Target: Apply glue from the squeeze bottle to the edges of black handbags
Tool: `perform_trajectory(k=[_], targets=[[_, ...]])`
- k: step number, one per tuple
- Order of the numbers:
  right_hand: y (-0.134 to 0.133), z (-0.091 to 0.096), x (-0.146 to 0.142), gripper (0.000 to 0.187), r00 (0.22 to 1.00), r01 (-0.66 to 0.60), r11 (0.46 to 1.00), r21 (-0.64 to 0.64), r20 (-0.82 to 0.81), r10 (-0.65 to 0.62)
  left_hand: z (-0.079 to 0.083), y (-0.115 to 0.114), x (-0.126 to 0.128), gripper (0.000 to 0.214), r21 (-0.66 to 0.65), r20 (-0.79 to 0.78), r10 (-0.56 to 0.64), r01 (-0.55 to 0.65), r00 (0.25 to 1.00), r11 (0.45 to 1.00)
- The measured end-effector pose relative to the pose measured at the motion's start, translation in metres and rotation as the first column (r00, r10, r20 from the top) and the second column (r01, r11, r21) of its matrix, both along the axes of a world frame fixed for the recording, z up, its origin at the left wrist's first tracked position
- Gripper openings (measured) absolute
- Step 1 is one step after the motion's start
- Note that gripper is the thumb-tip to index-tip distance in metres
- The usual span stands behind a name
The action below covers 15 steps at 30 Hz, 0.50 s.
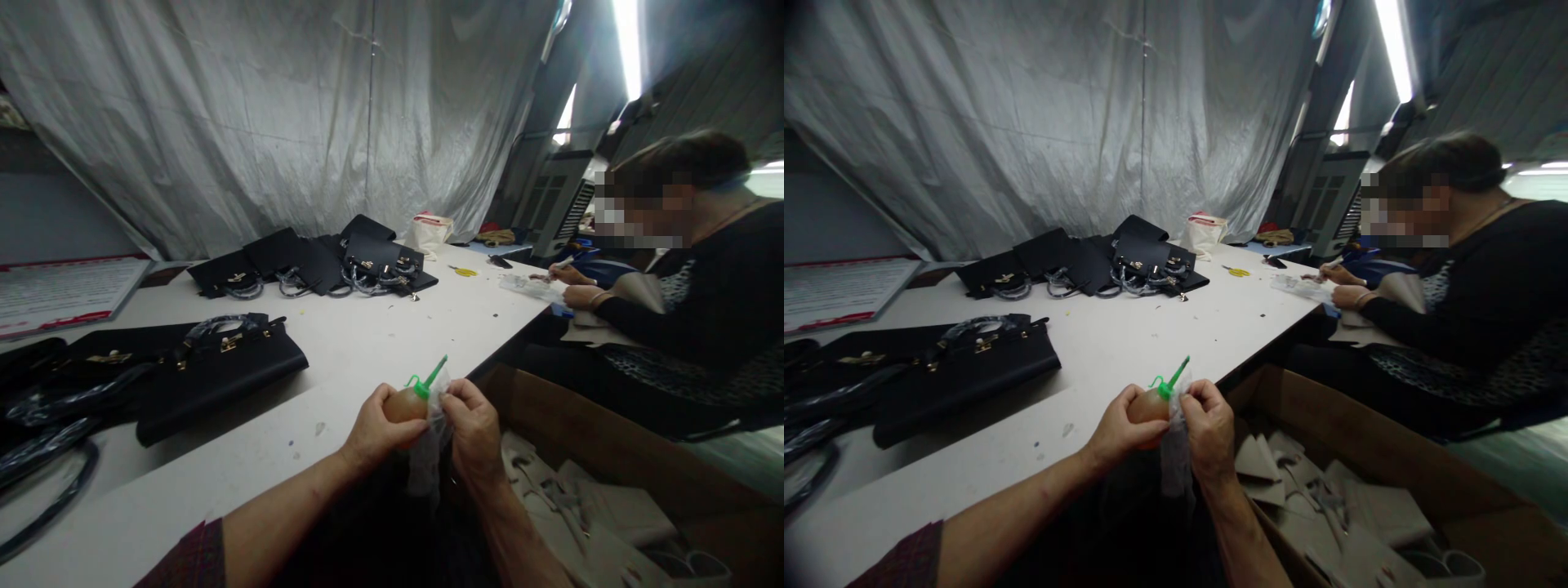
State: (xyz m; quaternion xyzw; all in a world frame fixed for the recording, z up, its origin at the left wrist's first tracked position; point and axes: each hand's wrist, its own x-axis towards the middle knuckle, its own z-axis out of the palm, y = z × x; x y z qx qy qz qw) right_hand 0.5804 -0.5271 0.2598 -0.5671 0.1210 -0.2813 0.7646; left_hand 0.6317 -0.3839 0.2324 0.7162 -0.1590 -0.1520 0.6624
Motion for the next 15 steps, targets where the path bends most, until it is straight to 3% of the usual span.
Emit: perform_trajectory(k=[3, 7, 15], targets=[[0.001, -0.002, -0.001, 0.02, 1.0, 0.021, 0.998, 0.053, 0.018, -0.022, -0.003, 0.001, 0.003, 0.053, -0.15, -0.131, -0.084, 0.064, 0.988, 0.987], [-0.007, 0.012, 0.002, 0.023, 0.998, 0.01, 0.993, 0.114, 0.058, -0.016, -0.001, 0.004, 0.003, 0.059, -0.332, -0.241, -0.237, 0.149, 0.941, 0.931], [-0.011, 0.025, 0.003, 0.022, 0.993, 0.006, 0.989, 0.151, 0.113, -0.024, 0.003, 0.006, 0.002, 0.062, -0.291, -0.218, -0.259, 0.191, 0.941, 0.937]])
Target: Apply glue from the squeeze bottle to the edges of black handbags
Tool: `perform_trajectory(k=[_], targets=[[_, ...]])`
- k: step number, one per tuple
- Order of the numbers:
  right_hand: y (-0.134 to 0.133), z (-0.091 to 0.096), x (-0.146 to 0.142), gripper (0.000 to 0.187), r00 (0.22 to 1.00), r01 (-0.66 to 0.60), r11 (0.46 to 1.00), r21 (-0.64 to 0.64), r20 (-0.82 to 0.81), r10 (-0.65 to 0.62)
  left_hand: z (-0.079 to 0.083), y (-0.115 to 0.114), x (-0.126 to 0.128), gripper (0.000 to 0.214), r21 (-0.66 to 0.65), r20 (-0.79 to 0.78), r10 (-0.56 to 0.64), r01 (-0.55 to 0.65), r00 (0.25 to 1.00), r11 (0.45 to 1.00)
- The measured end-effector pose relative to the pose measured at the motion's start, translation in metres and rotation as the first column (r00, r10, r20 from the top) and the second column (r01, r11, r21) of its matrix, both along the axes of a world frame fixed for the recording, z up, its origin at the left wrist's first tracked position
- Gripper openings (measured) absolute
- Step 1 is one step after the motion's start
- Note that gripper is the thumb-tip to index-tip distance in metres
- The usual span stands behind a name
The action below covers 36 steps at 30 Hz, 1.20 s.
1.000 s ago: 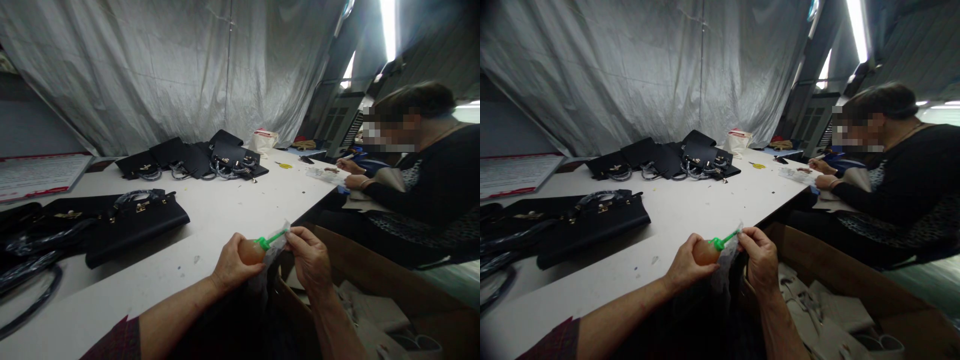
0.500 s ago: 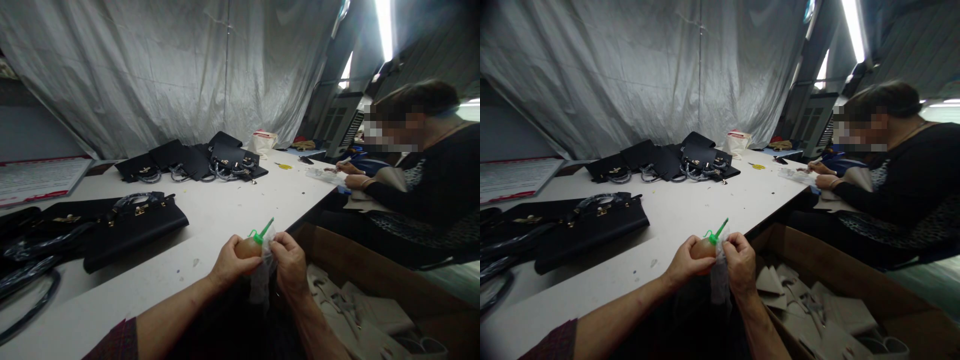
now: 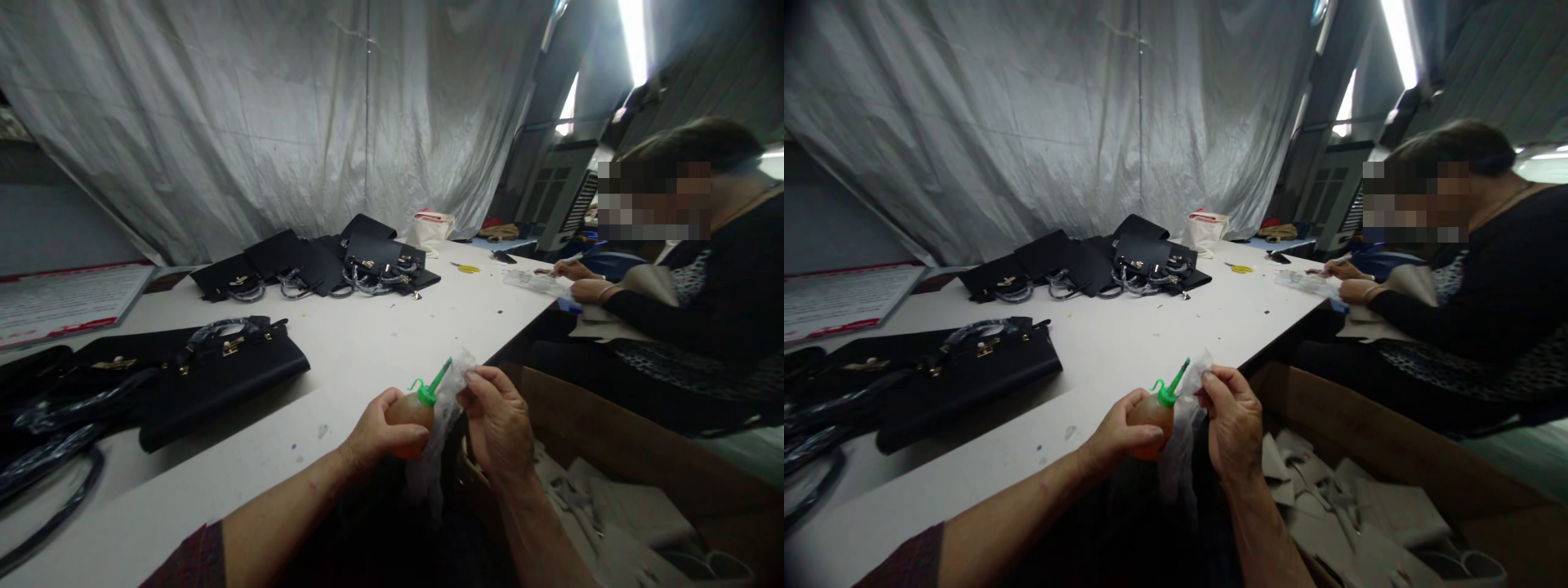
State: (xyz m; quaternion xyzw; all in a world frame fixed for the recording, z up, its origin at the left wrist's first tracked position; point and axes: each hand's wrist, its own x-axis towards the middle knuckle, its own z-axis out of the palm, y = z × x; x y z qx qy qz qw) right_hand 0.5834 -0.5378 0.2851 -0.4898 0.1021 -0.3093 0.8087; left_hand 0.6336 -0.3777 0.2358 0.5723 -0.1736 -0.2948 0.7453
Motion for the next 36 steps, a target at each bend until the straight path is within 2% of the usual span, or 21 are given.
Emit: perform_trajectory(k=[7, 14, 19, 23, 30, 36], targets=[[-0.007, 0.008, -0.007, 0.021, 1.0, 0.007, 0.999, -0.038, 0.017, -0.007, -0.003, 0.0, 0.0, 0.059, 0.064, 0.051, -0.026, 0.023, 0.998, 0.998], [-0.004, 0.011, -0.008, 0.03, 0.993, -0.119, 0.993, -0.027, -0.029, 0.119, -0.006, 0.001, 0.0, 0.059, 0.097, 0.075, -0.044, 0.036, 0.996, 0.995], [-0.006, 0.006, -0.006, 0.024, 0.999, -0.041, 0.999, -0.03, -0.016, 0.04, -0.004, 0.0, 0.0, 0.06, 0.112, 0.099, -0.034, 0.023, 0.995, 0.993], [-0.005, 0.005, -0.003, 0.027, 1.0, -0.008, 0.998, -0.06, -0.002, 0.008, -0.004, 0.0, 0.001, 0.06, 0.12, 0.083, -0.049, 0.039, 0.995, 0.992], [-0.007, 0.001, 0.006, 0.033, 0.994, 0.105, 0.993, -0.047, 0.002, -0.105, -0.008, 0.002, 0.0, 0.06, -0.013, 0.011, -0.124, 0.124, 0.992, 0.992], [0.002, 0.009, -0.003, 0.033, 0.997, -0.034, 0.999, -0.001, -0.069, 0.034, -0.009, 0.001, 0.001, 0.059, -0.165, -0.071, -0.181, 0.168, 0.981, 0.972]])
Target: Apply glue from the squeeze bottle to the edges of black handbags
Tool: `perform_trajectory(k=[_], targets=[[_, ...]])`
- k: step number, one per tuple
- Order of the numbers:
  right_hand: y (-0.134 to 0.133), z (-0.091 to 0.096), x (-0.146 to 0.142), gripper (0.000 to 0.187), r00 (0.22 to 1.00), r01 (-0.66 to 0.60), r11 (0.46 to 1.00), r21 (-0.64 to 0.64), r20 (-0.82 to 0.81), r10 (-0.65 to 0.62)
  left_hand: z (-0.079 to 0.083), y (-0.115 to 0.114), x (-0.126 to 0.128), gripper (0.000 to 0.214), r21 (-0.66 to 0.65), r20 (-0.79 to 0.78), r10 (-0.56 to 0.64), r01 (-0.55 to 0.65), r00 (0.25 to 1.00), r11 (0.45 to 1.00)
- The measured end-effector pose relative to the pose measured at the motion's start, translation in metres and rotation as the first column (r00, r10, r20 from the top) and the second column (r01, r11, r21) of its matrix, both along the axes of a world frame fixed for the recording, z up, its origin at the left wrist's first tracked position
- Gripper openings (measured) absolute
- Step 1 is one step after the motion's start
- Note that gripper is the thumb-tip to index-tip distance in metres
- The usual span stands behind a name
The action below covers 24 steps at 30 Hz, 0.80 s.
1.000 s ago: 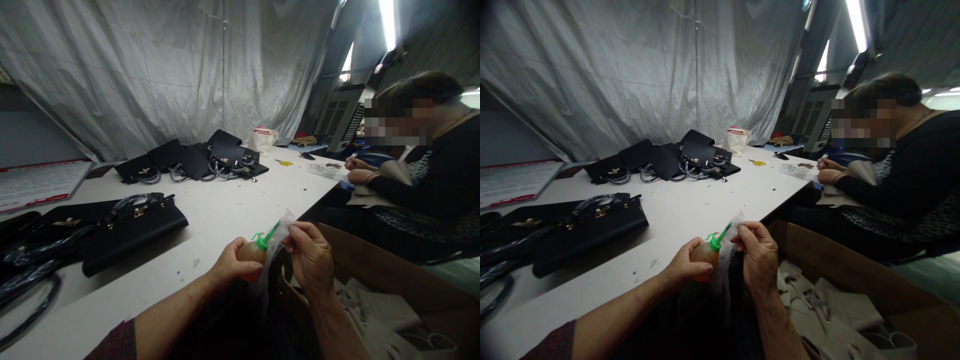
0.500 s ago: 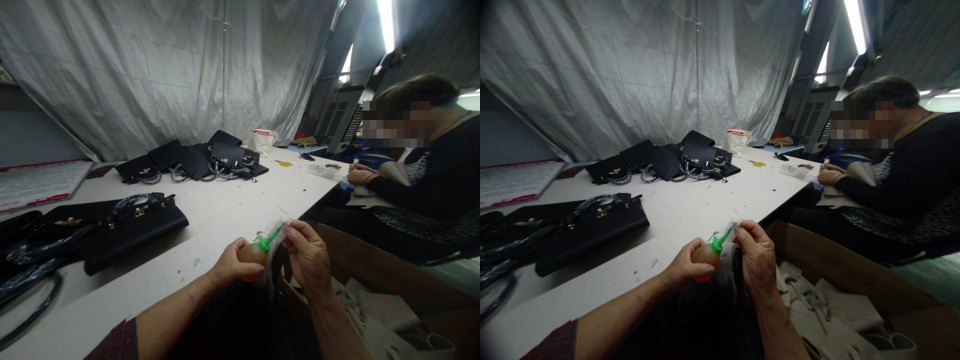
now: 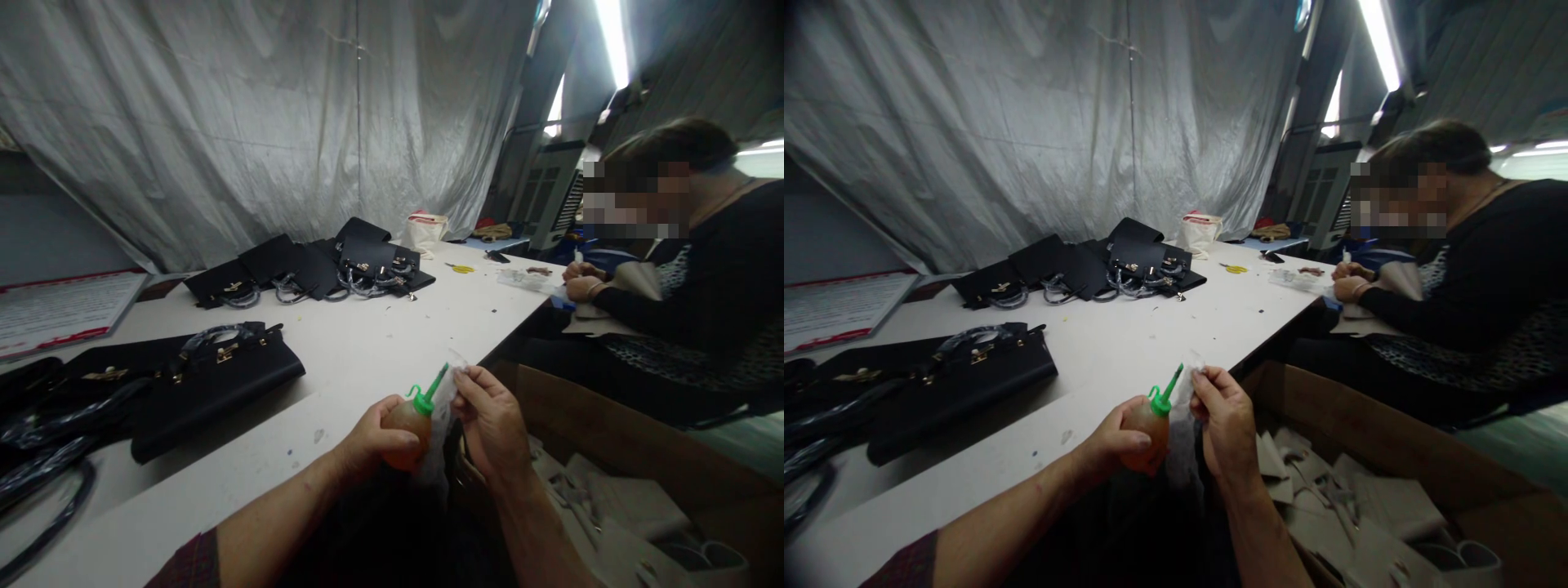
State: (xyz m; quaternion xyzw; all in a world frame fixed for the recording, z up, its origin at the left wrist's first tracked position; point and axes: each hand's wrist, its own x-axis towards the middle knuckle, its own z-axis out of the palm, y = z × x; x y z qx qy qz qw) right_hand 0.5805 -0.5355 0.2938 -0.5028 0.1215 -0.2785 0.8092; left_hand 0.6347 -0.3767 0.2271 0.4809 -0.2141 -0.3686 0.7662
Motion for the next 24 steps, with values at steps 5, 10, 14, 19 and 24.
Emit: perform_trajectory(k=[5, 10, 14, 19, 24], targets=[[0.0, 0.011, -0.005, 0.033, 1.0, -0.018, 1.0, -0.003, 0.016, 0.018, -0.001, 0.0, 0.001, 0.059, -0.016, -0.013, -0.03, 0.03, 0.999, 0.999], [-0.017, 0.018, -0.012, 0.033, 0.995, -0.099, 0.984, -0.145, -0.015, 0.098, 0.001, 0.0, -0.001, 0.062, 0.065, -0.006, -0.039, 0.039, 0.999, 0.997], [-0.028, 0.021, -0.019, 0.032, 0.973, -0.226, 0.939, -0.26, -0.102, 0.206, 0.002, 0.001, -0.001, 0.06, 0.114, 0.032, -0.062, 0.058, 0.998, 0.992], [-0.032, 0.026, -0.022, 0.024, 0.96, -0.278, 0.887, -0.369, -0.131, 0.246, 0.003, 0.003, 0.0, 0.059, 0.171, 0.065, -0.098, 0.085, 0.993, 0.982], [-0.03, 0.024, -0.019, 0.019, 0.983, -0.181, 0.872, -0.454, -0.064, 0.171, 0.004, 0.003, 0.0, 0.059, 0.171, 0.098, -0.074, 0.056, 0.992, 0.984]])
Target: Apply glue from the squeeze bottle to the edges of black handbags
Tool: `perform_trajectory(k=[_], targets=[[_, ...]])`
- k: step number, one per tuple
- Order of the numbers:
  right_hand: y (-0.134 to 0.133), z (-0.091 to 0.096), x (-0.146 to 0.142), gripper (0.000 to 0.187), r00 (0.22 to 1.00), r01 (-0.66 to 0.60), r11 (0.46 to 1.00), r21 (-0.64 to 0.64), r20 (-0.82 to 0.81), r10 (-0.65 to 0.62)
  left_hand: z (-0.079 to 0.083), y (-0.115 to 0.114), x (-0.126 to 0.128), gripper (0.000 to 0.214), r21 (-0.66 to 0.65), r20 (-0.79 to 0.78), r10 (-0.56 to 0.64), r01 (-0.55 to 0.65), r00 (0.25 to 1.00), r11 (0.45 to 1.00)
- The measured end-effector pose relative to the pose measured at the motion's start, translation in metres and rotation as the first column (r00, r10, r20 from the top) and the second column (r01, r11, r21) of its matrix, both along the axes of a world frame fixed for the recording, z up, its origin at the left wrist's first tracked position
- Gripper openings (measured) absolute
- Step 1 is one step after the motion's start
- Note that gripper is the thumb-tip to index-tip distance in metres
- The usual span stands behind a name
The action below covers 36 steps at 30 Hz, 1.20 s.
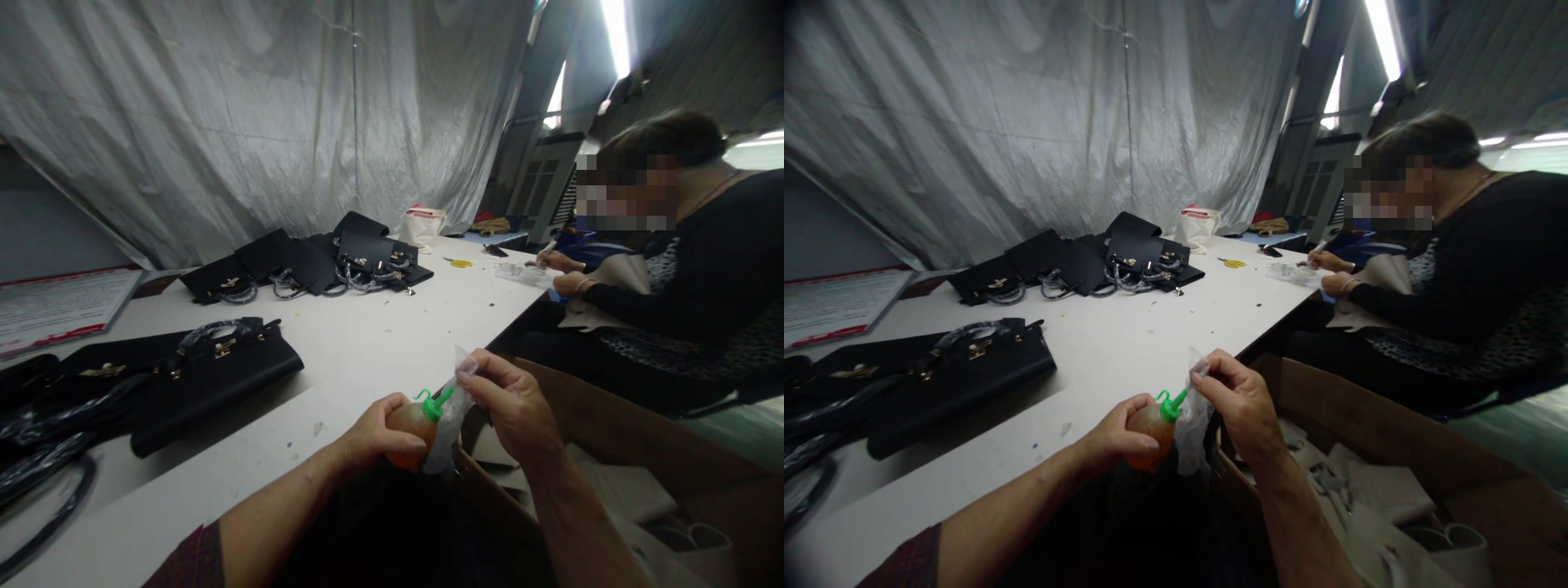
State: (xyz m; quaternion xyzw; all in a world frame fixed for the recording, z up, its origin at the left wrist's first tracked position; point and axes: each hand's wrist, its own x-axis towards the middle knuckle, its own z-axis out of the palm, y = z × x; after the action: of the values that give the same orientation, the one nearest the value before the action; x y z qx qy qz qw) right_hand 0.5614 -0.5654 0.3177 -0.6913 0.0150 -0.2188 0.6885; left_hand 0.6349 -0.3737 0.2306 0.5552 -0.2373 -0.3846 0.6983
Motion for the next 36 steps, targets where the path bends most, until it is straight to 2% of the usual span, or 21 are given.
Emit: perform_trajectory(k=[6, 14, 16, 19, 22, 25, 30, 36], targets=[[0.01, -0.002, 0.001, 0.008, 0.97, 0.192, 0.976, -0.101, 0.174, -0.172, 0.0, 0.0, 0.0, 0.059, -0.009, -0.021, 0.005, -0.005, 1.0, 1.0], [0.005, -0.013, 0.008, 0.015, 0.952, 0.261, 0.952, -0.159, 0.209, -0.226, -0.001, -0.001, 0.0, 0.06, -0.018, -0.024, 0.027, -0.028, 0.999, 0.999], [0.004, -0.017, 0.009, 0.016, 0.925, 0.345, 0.91, -0.23, 0.245, -0.289, -0.001, -0.002, -0.001, 0.06, -0.027, -0.052, 0.033, -0.035, 0.998, 0.999], [0.005, -0.018, 0.007, 0.02, 0.848, 0.505, 0.796, -0.334, 0.363, -0.386, 0.001, -0.003, -0.002, 0.06, -0.029, -0.097, 0.043, -0.046, 0.994, 0.999], [0.008, -0.018, 0.004, 0.02, 0.782, 0.6, 0.696, -0.394, 0.471, -0.408, 0.003, -0.003, -0.002, 0.059, -0.039, -0.101, 0.044, -0.049, 0.994, 0.998], [0.016, -0.021, 0.003, 0.018, 0.768, 0.615, 0.654, -0.44, 0.523, -0.37, 0.003, -0.003, -0.003, 0.06, -0.047, -0.119, 0.069, -0.075, 0.991, 0.996], [0.031, -0.028, 0.0, 0.016, 0.796, 0.568, 0.657, -0.496, 0.535, -0.284, 0.002, -0.002, -0.004, 0.06, -0.069, -0.149, 0.056, -0.066, 0.987, 0.995], [0.033, -0.029, -0.004, 0.015, 0.801, 0.553, 0.657, -0.513, 0.545, -0.248, 0.0, -0.002, -0.003, 0.061, -0.091, -0.145, 0.046, -0.06, 0.988, 0.994]])
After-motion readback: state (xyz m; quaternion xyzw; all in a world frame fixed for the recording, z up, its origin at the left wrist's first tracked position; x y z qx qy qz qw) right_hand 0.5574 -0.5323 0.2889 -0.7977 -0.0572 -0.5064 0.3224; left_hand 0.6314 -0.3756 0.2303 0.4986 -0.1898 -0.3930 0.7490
